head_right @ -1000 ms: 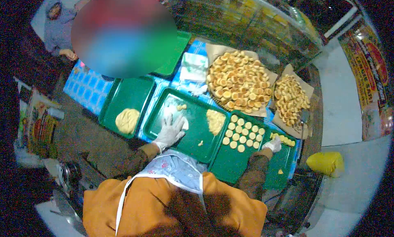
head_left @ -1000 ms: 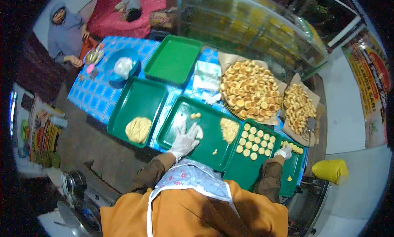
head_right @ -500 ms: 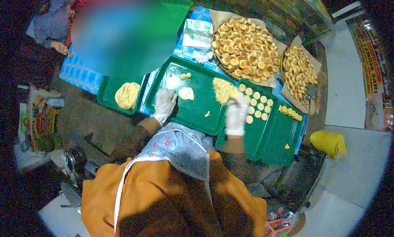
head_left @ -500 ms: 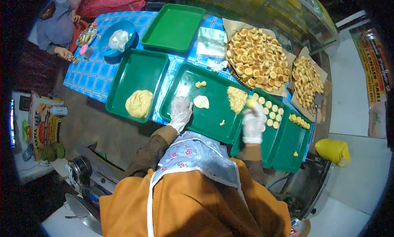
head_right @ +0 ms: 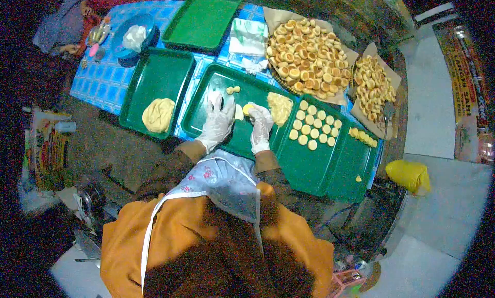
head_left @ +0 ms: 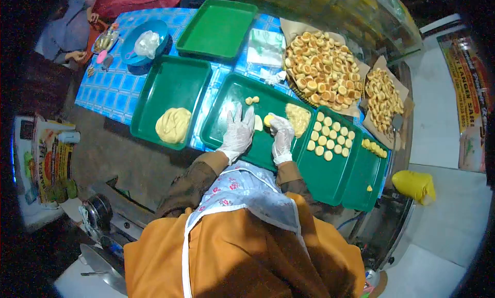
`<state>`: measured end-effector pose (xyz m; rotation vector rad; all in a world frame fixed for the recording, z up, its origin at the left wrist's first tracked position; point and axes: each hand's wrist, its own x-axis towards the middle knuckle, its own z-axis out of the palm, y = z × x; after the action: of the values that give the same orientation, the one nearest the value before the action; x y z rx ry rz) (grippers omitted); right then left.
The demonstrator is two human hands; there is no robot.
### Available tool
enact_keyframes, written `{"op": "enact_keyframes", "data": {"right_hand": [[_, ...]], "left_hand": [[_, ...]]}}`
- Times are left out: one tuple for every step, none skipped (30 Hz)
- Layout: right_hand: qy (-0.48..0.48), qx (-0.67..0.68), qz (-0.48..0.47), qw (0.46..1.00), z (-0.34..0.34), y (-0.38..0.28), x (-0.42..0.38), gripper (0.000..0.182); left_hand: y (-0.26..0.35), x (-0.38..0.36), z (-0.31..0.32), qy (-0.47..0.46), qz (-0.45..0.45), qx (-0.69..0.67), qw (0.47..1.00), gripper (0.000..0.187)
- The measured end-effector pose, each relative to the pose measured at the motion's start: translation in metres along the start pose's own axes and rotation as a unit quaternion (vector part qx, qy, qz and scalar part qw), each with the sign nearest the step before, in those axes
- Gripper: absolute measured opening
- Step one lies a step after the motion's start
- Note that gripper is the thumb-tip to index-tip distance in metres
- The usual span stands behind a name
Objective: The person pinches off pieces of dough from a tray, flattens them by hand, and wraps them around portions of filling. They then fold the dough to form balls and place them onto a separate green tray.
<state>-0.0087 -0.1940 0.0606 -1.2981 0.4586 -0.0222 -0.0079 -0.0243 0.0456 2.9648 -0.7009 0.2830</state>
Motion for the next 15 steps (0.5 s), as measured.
{"op": "enact_keyframes", "data": {"right_hand": [[0.003, 0.006, -0.001, 1.0, -0.004, -0.001, -0.003, 0.026], [0.006, 0.012, -0.004, 1.0, -0.007, -0.004, -0.004, 0.026], [0.01, 0.005, 0.003, 1.0, -0.009, -0.009, -0.008, 0.027], [0.018, 0.011, 0.003, 1.0, -0.011, -0.008, -0.009, 0.027], [0.024, 0.016, 0.003, 1.0, -0.013, -0.007, -0.01, 0.027], [0.029, 0.022, 0.001, 0.999, -0.012, -0.009, -0.009, 0.027], [0.036, 0.025, 0.004, 0.999, -0.013, -0.011, -0.008, 0.026], [0.045, 0.028, 0.009, 0.999, -0.014, -0.012, -0.01, 0.025], [0.055, 0.031, 0.016, 0.998, -0.016, -0.013, -0.013, 0.024], [0.062, 0.023, 0.015, 0.998, -0.017, -0.014, -0.018, 0.025], [0.069, 0.017, 0.012, 0.997, -0.017, -0.015, -0.019, 0.025], [0.075, 0.011, 0.006, 0.997, -0.018, -0.016, -0.017, 0.026], [0.077, 0.021, 0.011, 0.997, -0.02, -0.012, -0.016, 0.026], [0.064, 0.028, 0.012, 0.997, -0.023, -0.009, -0.014, 0.026], [0.051, 0.035, 0.014, 0.998, -0.023, -0.011, -0.015, 0.026]], "left_hand": [[0.004, -0.004, -0.001, -0.137, -0.02, -0.06, 0.989, 0.072], [0.004, -0.003, -0.001, -0.13, -0.018, -0.055, 0.99, 0.073], [0.003, -0.002, 0.0, -0.124, -0.016, -0.051, 0.991, 0.073], [0.003, -0.001, 0.0, -0.117, -0.014, -0.047, 0.992, 0.074], [0.005, 0.002, 0.005, -0.107, -0.015, -0.027, 0.994, 0.076], [0.007, 0.004, 0.003, -0.106, -0.019, -0.031, 0.994, 0.077], [0.011, 0.005, 0.0, -0.106, -0.023, -0.035, 0.994, 0.078], [0.014, 0.006, -0.002, -0.107, -0.026, -0.04, 0.993, 0.079], [0.015, 0.005, 0.004, -0.1, -0.023, -0.047, 0.994, 0.08], [0.015, 0.002, 0.009, -0.094, -0.019, -0.055, 0.994, 0.08], [0.015, 0.001, 0.014, -0.087, -0.015, -0.062, 0.994, 0.081], [0.013, 0.004, 0.015, -0.089, -0.01, -0.057, 0.994, 0.081], [0.014, 0.005, 0.016, -0.091, -0.006, -0.052, 0.994, 0.081], [0.013, 0.007, 0.016, -0.091, -0.004, -0.047, 0.995, 0.081], [0.013, 0.007, 0.017, -0.079, -0.001, -0.052, 0.996, 0.081]]}}
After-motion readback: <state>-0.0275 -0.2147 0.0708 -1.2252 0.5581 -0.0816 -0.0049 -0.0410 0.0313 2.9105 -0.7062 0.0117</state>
